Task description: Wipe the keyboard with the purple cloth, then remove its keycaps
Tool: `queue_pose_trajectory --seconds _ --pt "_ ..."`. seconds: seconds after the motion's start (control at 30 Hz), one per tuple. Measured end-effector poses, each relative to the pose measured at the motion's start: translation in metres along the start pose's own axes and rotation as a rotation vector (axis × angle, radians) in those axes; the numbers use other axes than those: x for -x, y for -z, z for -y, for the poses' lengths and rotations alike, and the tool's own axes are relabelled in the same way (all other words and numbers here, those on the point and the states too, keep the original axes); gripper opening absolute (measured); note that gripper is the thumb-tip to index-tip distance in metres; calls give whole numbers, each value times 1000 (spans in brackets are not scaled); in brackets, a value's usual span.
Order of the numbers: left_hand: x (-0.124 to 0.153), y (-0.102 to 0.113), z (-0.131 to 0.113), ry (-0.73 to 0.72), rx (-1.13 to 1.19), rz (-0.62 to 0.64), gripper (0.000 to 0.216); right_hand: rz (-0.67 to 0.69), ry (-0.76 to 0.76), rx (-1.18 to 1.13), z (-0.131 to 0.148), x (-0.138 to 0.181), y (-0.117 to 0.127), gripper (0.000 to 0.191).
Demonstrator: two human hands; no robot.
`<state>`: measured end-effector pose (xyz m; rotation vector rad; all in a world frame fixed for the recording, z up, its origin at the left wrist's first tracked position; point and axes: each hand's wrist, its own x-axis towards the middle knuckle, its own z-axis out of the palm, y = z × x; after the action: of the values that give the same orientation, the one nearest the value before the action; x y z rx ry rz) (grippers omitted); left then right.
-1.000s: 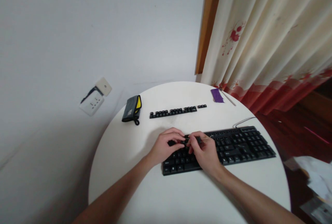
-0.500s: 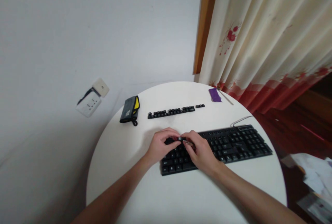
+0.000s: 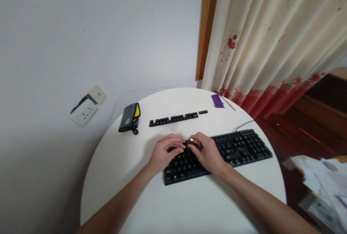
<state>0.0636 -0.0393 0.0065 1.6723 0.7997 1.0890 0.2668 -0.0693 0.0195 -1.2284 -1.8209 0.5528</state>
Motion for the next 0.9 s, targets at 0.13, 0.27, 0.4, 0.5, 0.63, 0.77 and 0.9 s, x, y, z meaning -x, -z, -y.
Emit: queue_pose_trajectory --seconds 0.13,0.27,0.4,0.5,0.63,0.77,0.9 --pt "-1 6 -4 -49 -201 -48 25 -58 -153 223 -41 -38 30 10" --pt "-2 7 -5 -60 -258 -3 36 16 -402 462 -86 -71 46 15" --pt "-1 6 -5 -84 -273 48 38 51 -452 508 -106 -83 42 14" --pt "0 7 -6 -102 -282 50 38 62 -461 520 -110 -85 38 16" --pt "-1 8 -5 -106 -283 41 36 66 -463 520 -112 -86 39 22" --pt "-1 8 -5 -111 -290 54 35 56 -500 532 -114 -86 39 28" --pt "-1 8 -6 -108 -293 57 34 39 -580 555 -119 -89 34 21"
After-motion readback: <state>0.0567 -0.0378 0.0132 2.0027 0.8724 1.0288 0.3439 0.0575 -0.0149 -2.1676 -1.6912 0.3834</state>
